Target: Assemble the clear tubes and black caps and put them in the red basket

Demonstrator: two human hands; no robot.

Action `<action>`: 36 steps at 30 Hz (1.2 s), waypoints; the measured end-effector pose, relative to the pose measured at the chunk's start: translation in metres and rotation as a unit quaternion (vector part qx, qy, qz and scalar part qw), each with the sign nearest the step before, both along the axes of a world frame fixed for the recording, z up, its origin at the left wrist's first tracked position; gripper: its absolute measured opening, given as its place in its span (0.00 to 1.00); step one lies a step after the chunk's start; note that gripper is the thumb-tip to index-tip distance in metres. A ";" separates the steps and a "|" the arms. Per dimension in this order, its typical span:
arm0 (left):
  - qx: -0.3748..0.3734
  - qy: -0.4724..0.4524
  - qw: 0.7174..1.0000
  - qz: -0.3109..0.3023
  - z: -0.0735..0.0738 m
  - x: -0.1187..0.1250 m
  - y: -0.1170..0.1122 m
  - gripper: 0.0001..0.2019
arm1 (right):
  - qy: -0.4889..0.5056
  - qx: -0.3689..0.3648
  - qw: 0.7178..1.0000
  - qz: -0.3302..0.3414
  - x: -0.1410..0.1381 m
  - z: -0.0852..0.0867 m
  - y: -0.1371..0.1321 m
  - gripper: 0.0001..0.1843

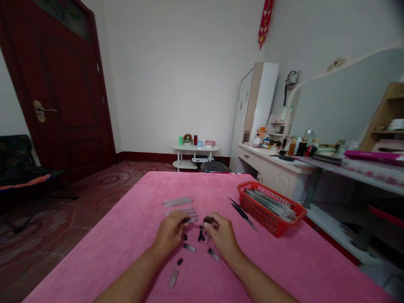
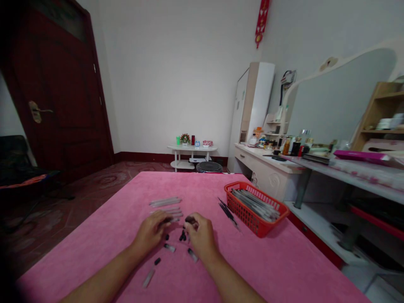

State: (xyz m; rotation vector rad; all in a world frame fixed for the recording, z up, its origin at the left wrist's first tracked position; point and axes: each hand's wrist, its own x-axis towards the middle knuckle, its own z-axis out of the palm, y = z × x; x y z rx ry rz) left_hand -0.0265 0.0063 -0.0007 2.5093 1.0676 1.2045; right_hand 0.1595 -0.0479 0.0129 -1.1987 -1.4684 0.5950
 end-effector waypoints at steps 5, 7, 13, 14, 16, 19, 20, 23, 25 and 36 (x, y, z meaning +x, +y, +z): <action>0.007 -0.002 1.000 -0.005 0.001 0.001 -0.002 0.09 | -0.003 0.021 1.000 -0.002 -0.002 0.001 -0.001 0.07; 0.009 -0.005 1.000 -0.007 0.002 0.001 -0.003 0.10 | -0.004 0.028 1.000 -0.003 -0.001 0.003 -0.002 0.08; 0.013 -0.008 1.000 -0.016 0.005 0.002 -0.005 0.10 | -0.005 0.043 0.999 -0.004 0.001 0.006 -0.003 0.11; 0.015 -0.006 1.000 -0.016 0.005 0.002 -0.005 0.10 | -0.001 0.044 0.999 -0.007 0.001 0.005 -0.002 0.11; 0.019 -0.006 1.000 -0.017 0.006 0.003 -0.006 0.10 | 0.013 0.039 0.999 -0.016 0.000 0.003 -0.001 0.11; 0.022 -0.006 1.000 -0.017 0.006 0.003 -0.006 0.10 | 0.028 0.020 0.999 -0.021 0.000 0.002 0.000 0.09; 0.022 -0.006 1.000 -0.018 0.006 0.003 -0.006 0.10 | 0.027 0.016 0.999 -0.018 0.000 0.002 0.000 0.09; 0.024 -0.012 0.999 -0.025 0.006 0.002 -0.007 0.11 | 0.025 0.021 0.999 -0.011 0.000 0.005 -0.001 0.07; 0.019 -0.013 0.999 -0.033 0.006 0.002 -0.007 0.12 | 0.029 0.023 0.999 -0.010 0.000 0.007 -0.001 0.06; 0.018 -0.011 0.999 -0.042 0.004 0.001 -0.007 0.14 | 0.019 0.016 1.000 -0.005 0.000 0.001 0.002 0.06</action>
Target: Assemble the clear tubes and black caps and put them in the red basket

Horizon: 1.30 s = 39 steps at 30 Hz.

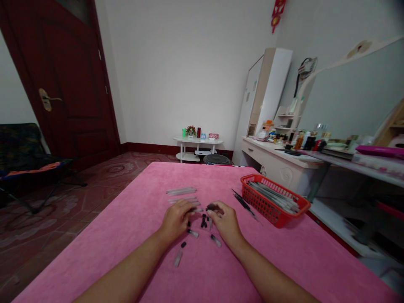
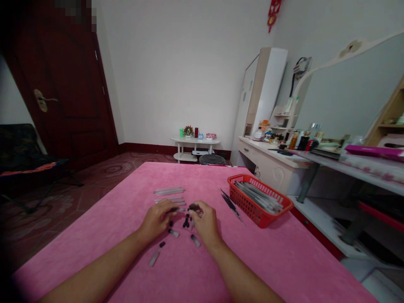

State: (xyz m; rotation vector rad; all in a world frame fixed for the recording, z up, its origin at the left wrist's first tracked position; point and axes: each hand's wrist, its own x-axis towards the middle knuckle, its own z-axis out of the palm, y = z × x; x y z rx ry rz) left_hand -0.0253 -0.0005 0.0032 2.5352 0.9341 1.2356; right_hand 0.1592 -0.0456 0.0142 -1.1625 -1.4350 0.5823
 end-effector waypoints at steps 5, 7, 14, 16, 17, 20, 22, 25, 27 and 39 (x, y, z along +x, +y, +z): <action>0.005 0.018 1.000 -0.002 0.001 0.001 -0.002 0.12 | -0.021 0.005 1.000 0.003 0.000 0.000 -0.001 0.06; 0.005 0.024 1.000 -0.002 0.002 0.001 -0.003 0.11 | -0.037 0.007 0.999 -0.003 0.001 -0.001 -0.001 0.06; 0.003 0.032 0.999 -0.001 0.000 0.002 0.000 0.11 | -0.112 0.042 0.993 -0.021 0.004 0.001 -0.003 0.06; 0.005 0.033 0.999 -0.001 -0.001 0.002 0.000 0.10 | -0.118 0.046 0.992 -0.021 0.004 0.001 -0.003 0.06; 0.007 0.034 0.999 -0.002 -0.001 0.002 0.000 0.10 | -0.119 0.045 0.992 -0.021 0.005 0.001 -0.003 0.06; 0.016 0.035 0.999 -0.005 -0.002 0.002 0.000 0.09 | -0.119 0.040 0.992 -0.018 0.005 -0.001 -0.002 0.06; 0.023 0.036 0.999 -0.008 -0.002 0.002 0.000 0.09 | -0.120 0.038 0.992 -0.015 0.006 -0.003 -0.001 0.06; 0.030 0.038 0.999 -0.011 -0.002 0.002 0.000 0.09 | -0.126 0.037 0.991 -0.017 0.006 -0.005 0.000 0.06; 0.034 0.036 0.999 -0.012 -0.003 0.003 0.000 0.09 | -0.130 0.035 0.991 -0.020 0.006 -0.004 -0.001 0.06; 0.049 0.014 0.999 0.001 0.002 0.006 -0.006 0.08 | -0.239 -0.031 0.970 -0.042 0.007 -0.005 -0.004 0.21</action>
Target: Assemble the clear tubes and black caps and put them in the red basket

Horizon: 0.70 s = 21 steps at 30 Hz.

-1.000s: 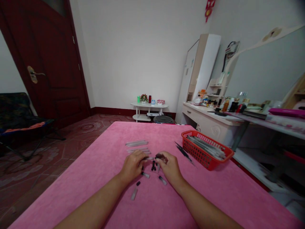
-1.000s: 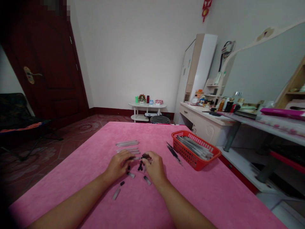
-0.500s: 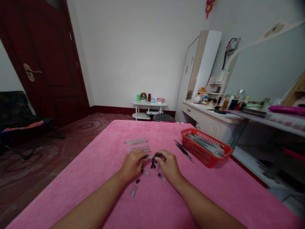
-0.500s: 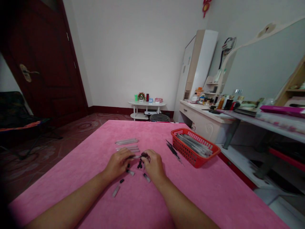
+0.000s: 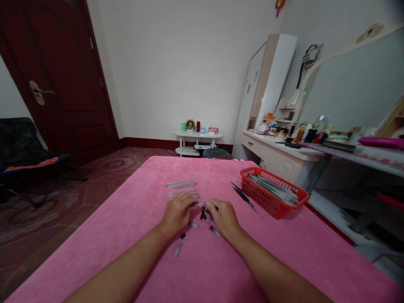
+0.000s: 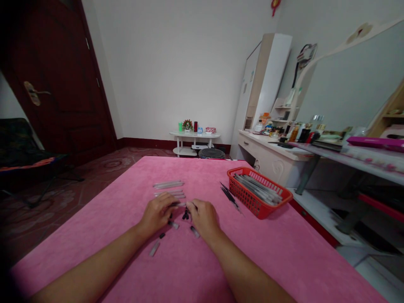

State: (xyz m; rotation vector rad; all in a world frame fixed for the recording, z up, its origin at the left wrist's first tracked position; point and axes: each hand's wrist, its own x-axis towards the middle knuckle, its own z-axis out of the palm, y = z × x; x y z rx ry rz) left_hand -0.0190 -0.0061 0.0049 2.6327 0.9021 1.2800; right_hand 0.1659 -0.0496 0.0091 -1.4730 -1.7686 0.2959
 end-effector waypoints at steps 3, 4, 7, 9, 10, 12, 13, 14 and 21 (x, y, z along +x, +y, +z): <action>0.001 -0.007 1.000 -0.003 -0.001 0.000 0.001 0.09 | -0.007 0.003 1.000 0.009 0.000 -0.001 0.000 0.20; 0.002 -0.009 1.000 -0.005 -0.001 0.000 0.002 0.09 | 0.002 0.006 1.000 0.013 -0.001 -0.002 0.000 0.18; 0.002 -0.011 1.000 -0.011 -0.002 -0.001 0.003 0.08 | 0.034 0.007 0.999 0.018 0.000 -0.002 0.002 0.12; 0.002 -0.007 1.000 -0.014 -0.003 -0.001 0.003 0.08 | 0.038 0.012 0.999 0.015 0.001 -0.001 0.003 0.09; 0.001 -0.003 1.000 -0.014 -0.003 -0.001 0.003 0.08 | 0.034 0.017 0.999 0.014 0.002 -0.001 0.004 0.08; -0.002 0.006 1.000 -0.010 -0.003 -0.002 0.003 0.08 | 0.022 0.033 0.999 0.019 0.003 0.001 0.005 0.07; -0.003 0.011 1.000 -0.007 -0.003 -0.002 0.003 0.08 | 0.016 0.040 0.999 0.024 0.004 0.001 0.005 0.07; -0.005 0.015 1.000 -0.005 -0.003 -0.003 0.004 0.08 | 0.010 0.047 0.998 0.029 0.004 0.002 0.005 0.07; -0.013 0.022 1.000 0.017 -0.004 -0.004 0.005 0.09 | -0.006 0.078 0.997 0.012 0.005 0.002 0.001 0.05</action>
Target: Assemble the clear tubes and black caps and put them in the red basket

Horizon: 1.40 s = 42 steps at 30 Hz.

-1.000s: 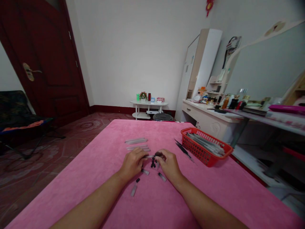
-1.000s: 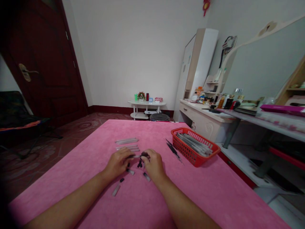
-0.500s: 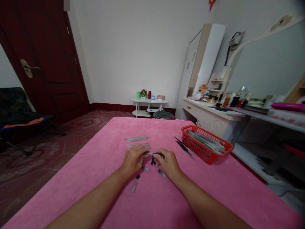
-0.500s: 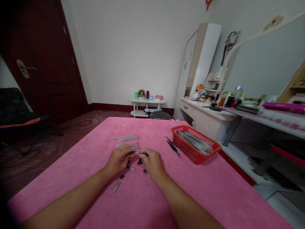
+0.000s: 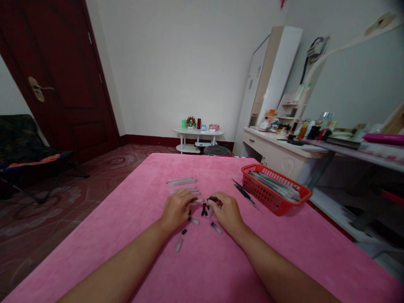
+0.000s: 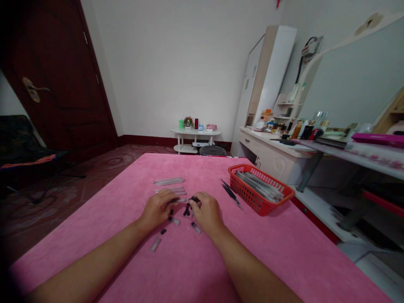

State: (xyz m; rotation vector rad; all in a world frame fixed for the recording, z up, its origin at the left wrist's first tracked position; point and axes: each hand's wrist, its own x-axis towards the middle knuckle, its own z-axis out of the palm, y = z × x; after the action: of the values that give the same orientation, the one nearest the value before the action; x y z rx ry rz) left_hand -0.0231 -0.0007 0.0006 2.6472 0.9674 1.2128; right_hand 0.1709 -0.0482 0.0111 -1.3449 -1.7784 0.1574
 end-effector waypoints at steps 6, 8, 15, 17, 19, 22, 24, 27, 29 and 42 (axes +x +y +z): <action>-0.001 0.003 1.000 0.007 0.001 0.000 -0.001 0.08 | 0.009 -0.008 1.000 0.005 0.000 0.000 0.000 0.06; 0.002 0.003 1.000 0.002 0.001 0.001 -0.001 0.08 | 0.003 -0.014 1.000 0.005 0.000 0.001 0.000 0.06; 0.015 0.000 1.000 -0.012 0.000 0.004 0.001 0.07 | -0.009 -0.026 1.000 0.003 -0.002 0.002 0.000 0.08; 0.017 0.001 1.000 -0.012 0.001 0.005 0.000 0.07 | -0.013 -0.037 0.999 0.003 -0.002 0.002 0.001 0.10; 0.023 -0.002 1.000 -0.019 0.002 0.006 -0.002 0.07 | -0.021 -0.059 0.998 -0.002 -0.001 0.001 0.002 0.15; 0.031 -0.009 0.999 -0.032 0.003 0.006 -0.003 0.07 | -0.039 -0.092 0.995 -0.017 -0.001 0.002 0.001 0.22; 0.028 -0.012 0.999 -0.033 0.003 0.006 -0.003 0.07 | -0.046 -0.091 0.995 -0.026 -0.001 0.004 0.000 0.21; 0.020 -0.017 0.999 -0.020 0.001 0.005 -0.001 0.09 | -0.032 -0.062 0.997 -0.020 -0.002 0.008 -0.002 0.11; 0.021 -0.019 0.999 -0.018 0.001 0.004 -0.001 0.10 | -0.031 -0.049 0.998 -0.002 -0.002 0.009 -0.003 0.08; 0.023 -0.015 0.999 -0.036 0.000 0.005 -0.001 0.07 | -0.095 -0.076 0.992 -0.022 -0.001 0.012 -0.005 0.18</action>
State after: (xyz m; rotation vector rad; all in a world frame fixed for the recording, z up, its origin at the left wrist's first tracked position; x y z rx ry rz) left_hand -0.0184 -0.0014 0.0008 2.6644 0.8413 1.2707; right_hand 0.1704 -0.0529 0.0234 -1.5504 -1.9241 0.1475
